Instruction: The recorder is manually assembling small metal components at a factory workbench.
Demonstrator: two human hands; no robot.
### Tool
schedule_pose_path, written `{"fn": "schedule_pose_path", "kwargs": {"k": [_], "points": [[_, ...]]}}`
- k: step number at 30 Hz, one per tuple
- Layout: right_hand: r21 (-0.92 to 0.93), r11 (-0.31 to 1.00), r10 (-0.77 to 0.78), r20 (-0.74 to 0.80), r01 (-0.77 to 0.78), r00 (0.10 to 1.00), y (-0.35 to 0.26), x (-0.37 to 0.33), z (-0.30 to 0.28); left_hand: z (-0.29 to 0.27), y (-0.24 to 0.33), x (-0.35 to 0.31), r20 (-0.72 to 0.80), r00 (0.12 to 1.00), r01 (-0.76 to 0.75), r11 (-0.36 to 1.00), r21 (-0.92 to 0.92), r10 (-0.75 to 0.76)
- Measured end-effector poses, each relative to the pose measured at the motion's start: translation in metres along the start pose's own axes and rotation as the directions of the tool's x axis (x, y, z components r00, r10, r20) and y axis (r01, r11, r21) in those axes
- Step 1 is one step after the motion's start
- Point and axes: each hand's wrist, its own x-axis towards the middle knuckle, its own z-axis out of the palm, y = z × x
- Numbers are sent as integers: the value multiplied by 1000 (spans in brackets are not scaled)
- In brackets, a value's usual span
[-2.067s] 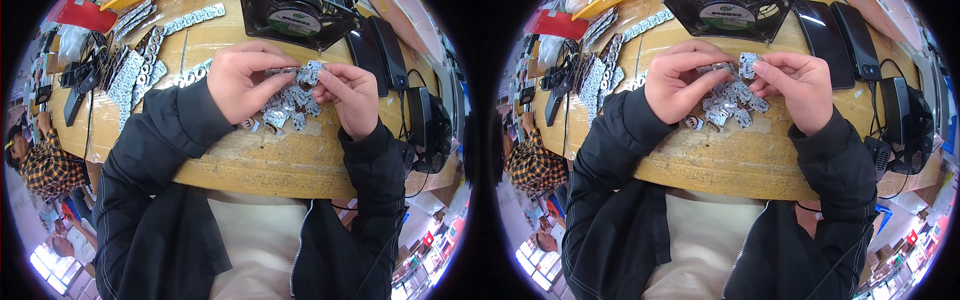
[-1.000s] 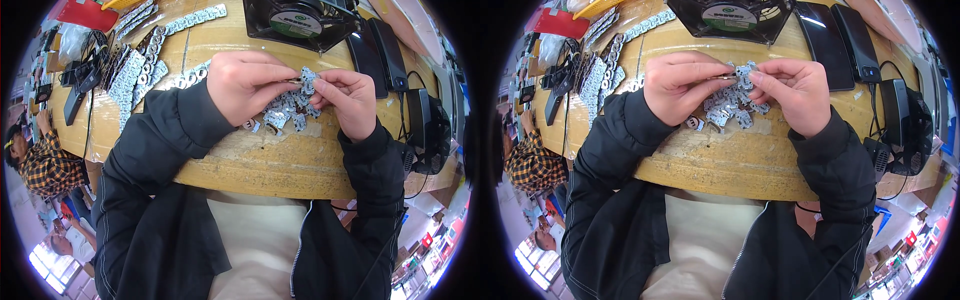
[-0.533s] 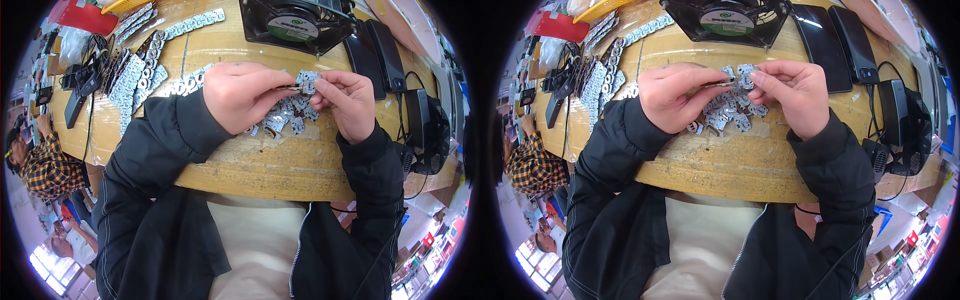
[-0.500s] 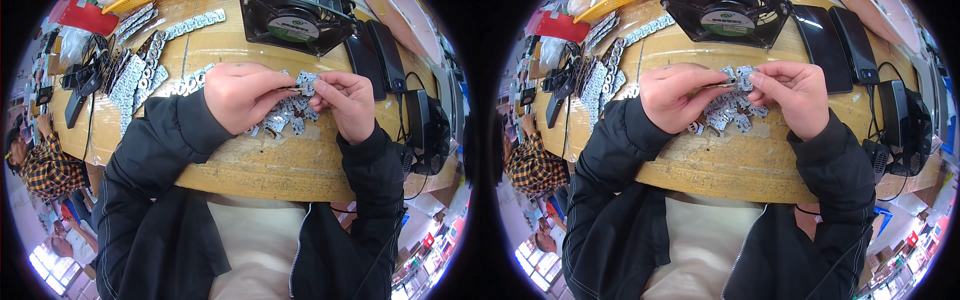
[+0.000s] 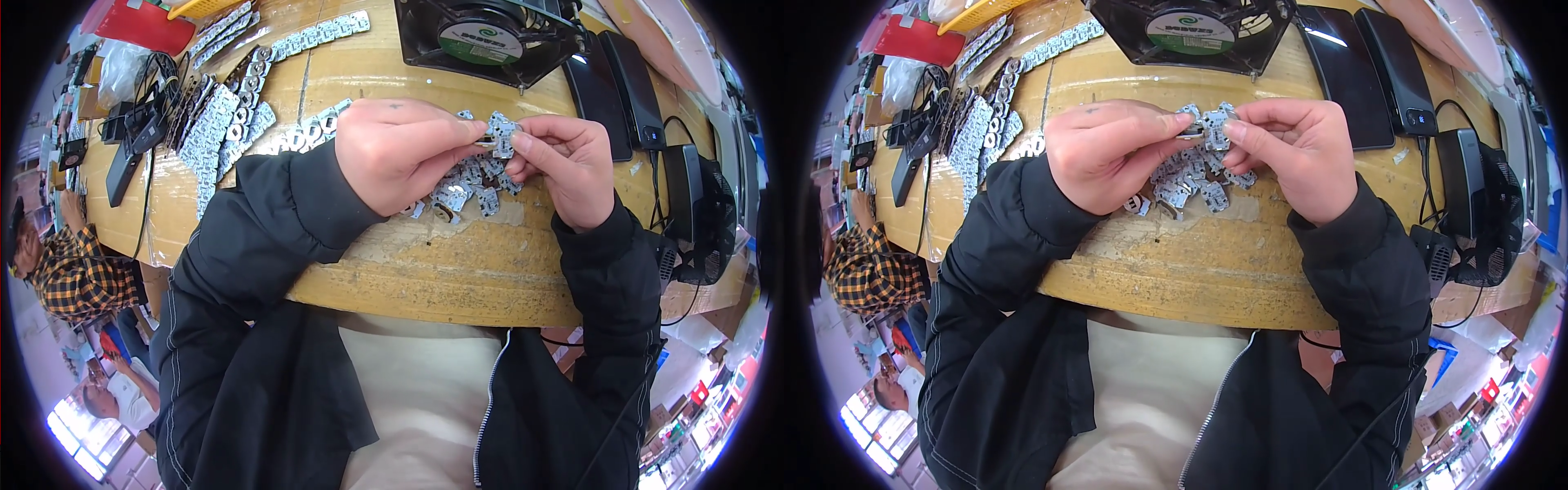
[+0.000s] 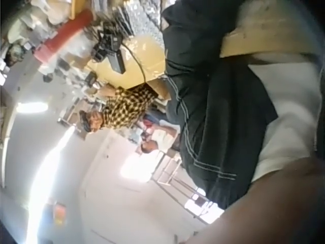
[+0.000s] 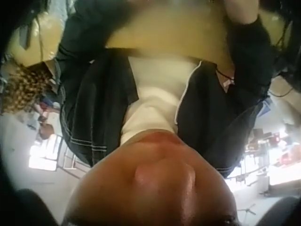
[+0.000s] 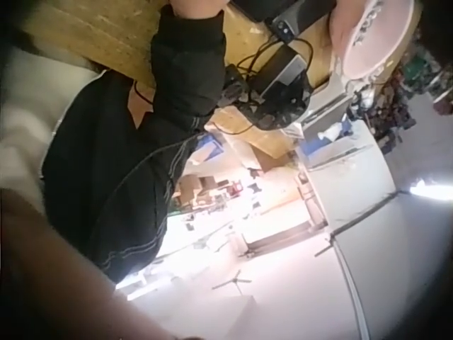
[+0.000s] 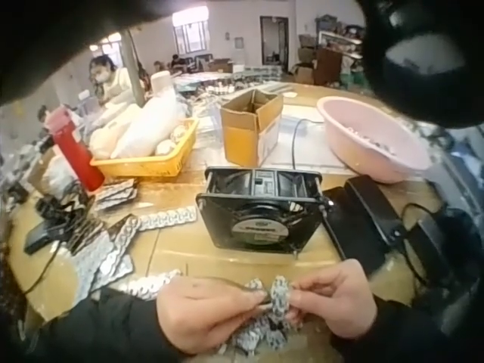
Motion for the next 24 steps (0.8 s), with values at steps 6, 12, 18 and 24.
{"fn": "schedule_pose_path", "kwargs": {"k": [6, 12, 18, 24], "points": [[-11, 1000, -15, 8, 15, 1000, 1, 0, -1, -1, 1, 0, 3, 1000, 16, 1000, 8, -16], [-23, 999, -25, -26, 24, 999, 3, 0, 2, -2, 4, 4, -68, 974, 218, 975, 43, -215], [33, 998, -55, -89, 58, 995, 6, 1, 3, 2, 1, 2, 26, 962, 265, 903, -337, -272], [27, 999, -38, -64, 40, 997, 5, 0, 4, 0, 1, 2, -38, 960, 274, 958, -90, -278]]}}
